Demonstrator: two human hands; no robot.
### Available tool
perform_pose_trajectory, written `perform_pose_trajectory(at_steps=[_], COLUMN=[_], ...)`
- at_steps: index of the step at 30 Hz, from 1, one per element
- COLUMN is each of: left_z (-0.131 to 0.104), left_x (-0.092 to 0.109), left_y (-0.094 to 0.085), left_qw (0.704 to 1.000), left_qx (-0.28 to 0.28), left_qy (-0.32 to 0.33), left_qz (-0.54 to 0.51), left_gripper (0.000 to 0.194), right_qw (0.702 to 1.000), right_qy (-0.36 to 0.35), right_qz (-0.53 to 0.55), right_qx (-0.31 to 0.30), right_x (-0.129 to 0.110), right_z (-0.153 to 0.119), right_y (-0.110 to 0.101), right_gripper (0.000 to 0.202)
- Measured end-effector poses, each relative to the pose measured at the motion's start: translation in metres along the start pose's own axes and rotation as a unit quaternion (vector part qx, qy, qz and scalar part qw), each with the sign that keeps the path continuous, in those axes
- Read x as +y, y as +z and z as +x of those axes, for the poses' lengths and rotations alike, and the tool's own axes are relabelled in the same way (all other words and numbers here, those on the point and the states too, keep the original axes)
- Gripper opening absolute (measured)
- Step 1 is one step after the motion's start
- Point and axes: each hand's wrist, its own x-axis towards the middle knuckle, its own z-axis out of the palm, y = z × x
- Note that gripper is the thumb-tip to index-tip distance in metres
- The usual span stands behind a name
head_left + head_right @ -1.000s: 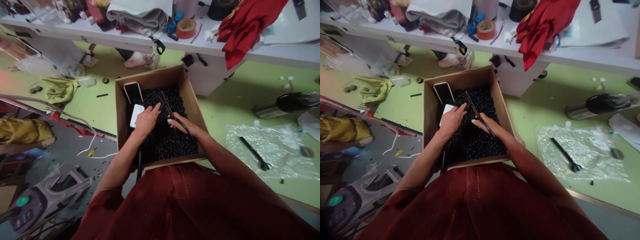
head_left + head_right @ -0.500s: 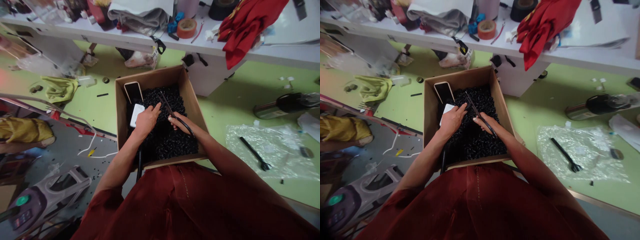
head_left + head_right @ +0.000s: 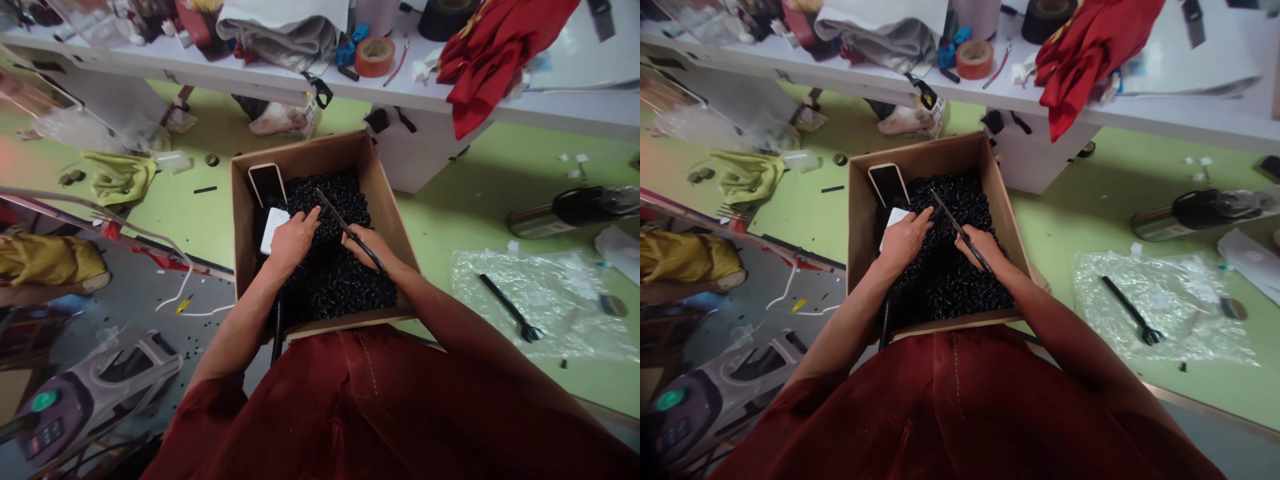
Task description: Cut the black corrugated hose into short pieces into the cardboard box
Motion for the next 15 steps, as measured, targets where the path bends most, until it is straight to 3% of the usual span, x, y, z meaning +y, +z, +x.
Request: perform_pose_trajectory(at_steps=[3, 6, 11, 15], left_z=[0.003, 0.008, 0.013, 0.013], left_x=[-0.004, -0.011, -0.019, -0.02], left_y=[0.003, 0.007, 0.01, 0.007], left_qw=[0.999, 0.986, 0.914, 0.889], left_qx=[0.003, 0.02, 0.041, 0.026], left_qy=[-0.016, -0.028, -0.084, -0.119], left_qz=[-0.044, -0.162, -0.396, -0.442], left_gripper=[0.047, 0.044, 0.045, 0.052], right_qw=[1.0, 0.998, 0.991, 0.995], right_qy=[0.003, 0.026, 0.064, 0.039], right_qz=[0.016, 0.063, 0.116, 0.077], right_qx=[0.007, 0.006, -0.028, -0.042], right_x=[0.001, 0.001, 0.001, 0.008], right_z=[0.0, 0.0, 0.004, 0.008], right_y=[0.002, 0.005, 0.011, 0.014], right_gripper=[0.013, 0.015, 0.017, 0.025])
